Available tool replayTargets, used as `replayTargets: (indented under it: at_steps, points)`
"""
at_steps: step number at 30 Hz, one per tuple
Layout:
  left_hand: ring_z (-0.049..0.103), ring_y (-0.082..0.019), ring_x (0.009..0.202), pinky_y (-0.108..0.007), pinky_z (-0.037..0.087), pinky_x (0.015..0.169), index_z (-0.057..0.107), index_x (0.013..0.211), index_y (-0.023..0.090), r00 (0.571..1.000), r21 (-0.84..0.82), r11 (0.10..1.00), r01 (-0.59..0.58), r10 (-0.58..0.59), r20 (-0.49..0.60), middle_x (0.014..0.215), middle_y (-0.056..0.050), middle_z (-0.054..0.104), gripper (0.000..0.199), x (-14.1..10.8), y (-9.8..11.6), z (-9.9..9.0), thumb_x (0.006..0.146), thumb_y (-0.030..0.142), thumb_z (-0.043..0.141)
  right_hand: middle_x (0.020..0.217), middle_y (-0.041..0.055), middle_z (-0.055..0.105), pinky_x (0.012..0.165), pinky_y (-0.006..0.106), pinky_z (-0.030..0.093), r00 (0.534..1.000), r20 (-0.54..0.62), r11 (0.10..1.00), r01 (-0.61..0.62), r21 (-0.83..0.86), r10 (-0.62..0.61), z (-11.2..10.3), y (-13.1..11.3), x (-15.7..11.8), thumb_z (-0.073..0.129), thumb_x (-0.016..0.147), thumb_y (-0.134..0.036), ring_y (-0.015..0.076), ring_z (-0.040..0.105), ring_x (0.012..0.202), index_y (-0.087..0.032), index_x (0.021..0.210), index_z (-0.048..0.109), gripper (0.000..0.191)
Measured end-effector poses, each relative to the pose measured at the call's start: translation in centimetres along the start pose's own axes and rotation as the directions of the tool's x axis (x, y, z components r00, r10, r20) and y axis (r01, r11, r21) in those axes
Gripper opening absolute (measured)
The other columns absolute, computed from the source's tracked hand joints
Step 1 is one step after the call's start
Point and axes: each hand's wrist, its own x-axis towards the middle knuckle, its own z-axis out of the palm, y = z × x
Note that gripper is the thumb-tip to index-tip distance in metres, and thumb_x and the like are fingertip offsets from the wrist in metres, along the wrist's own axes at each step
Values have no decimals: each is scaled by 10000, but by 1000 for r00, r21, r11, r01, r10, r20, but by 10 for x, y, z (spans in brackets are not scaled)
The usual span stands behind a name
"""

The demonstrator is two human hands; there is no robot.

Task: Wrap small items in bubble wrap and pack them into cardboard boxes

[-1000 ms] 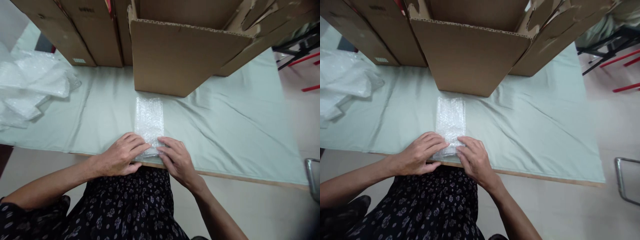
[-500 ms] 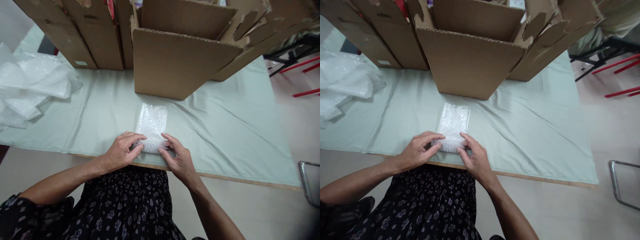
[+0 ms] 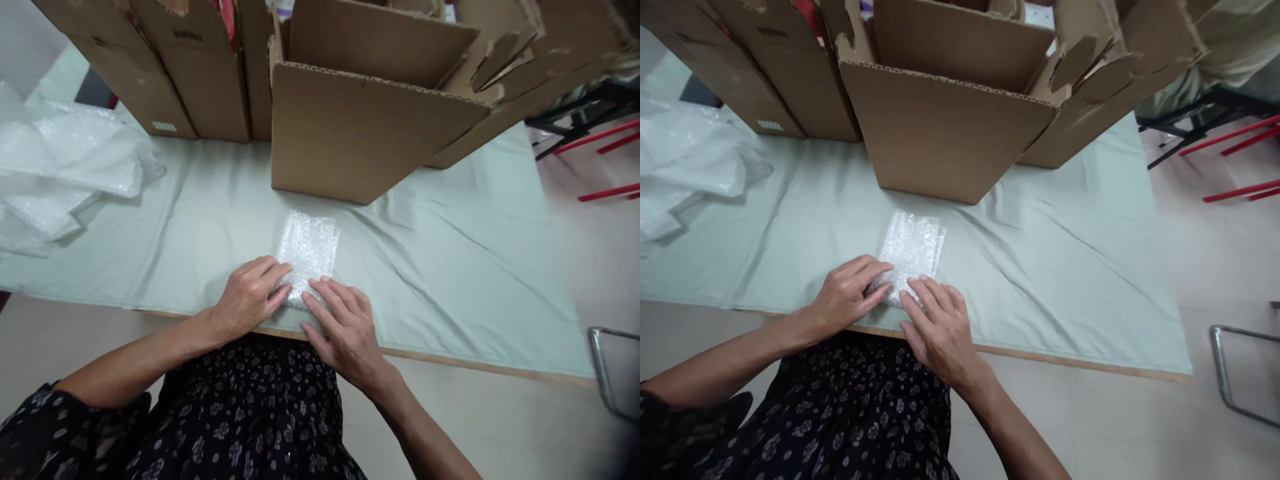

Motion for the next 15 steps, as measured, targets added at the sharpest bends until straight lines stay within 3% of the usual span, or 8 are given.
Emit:
replayTargets:
  at_steps: [4, 7, 11, 15]
  points:
    - [654, -299, 1112, -484, 572, 927, 671, 1148, 181, 989, 25, 990, -138, 139, -52, 1238, -166, 686, 233, -4, 2, -10, 942, 288, 696, 1221, 88, 779, 1002, 457, 460, 999, -35, 997, -20, 69, 23, 7, 6, 9, 584, 985, -132, 274, 671, 1225, -205, 1261, 669, 298]
    - [656, -292, 1101, -488, 544, 943, 665, 1113, 186, 974, -16, 974, -225, 225, 5, 1147, -132, 730, 194, -8, 2, -17, 938, 261, 702, 1064, 56, 807, 928, 426, 491, 993, -59, 977, -94, 192, 107, 4, 10, 14, 558, 1009, -149, 234, 721, 1041, -229, 1202, 696, 250]
    - [689, -220, 918, -398, 539, 842, 663, 1099, 178, 991, -106, 986, -128, 130, 10, 979, -71, 767, 122, -2, -2, -15, 981, 195, 639, 1020, 58, 791, 866, 402, 522, 975, -3, 928, -211, 307, 222, -1, 14, 14, 561, 1025, -222, 219, 711, 926, -232, 1209, 694, 227]
    - [702, -186, 788, -360, 537, 770, 679, 1114, 166, 998, -109, 992, -61, 59, -18, 925, -53, 786, 152, 17, -9, -6, 1005, 253, 617, 1256, 132, 718, 920, 448, 504, 948, -156, 956, -255, 143, 276, 1, 16, 11, 559, 1027, -280, 282, 673, 1121, -231, 1339, 606, 320]
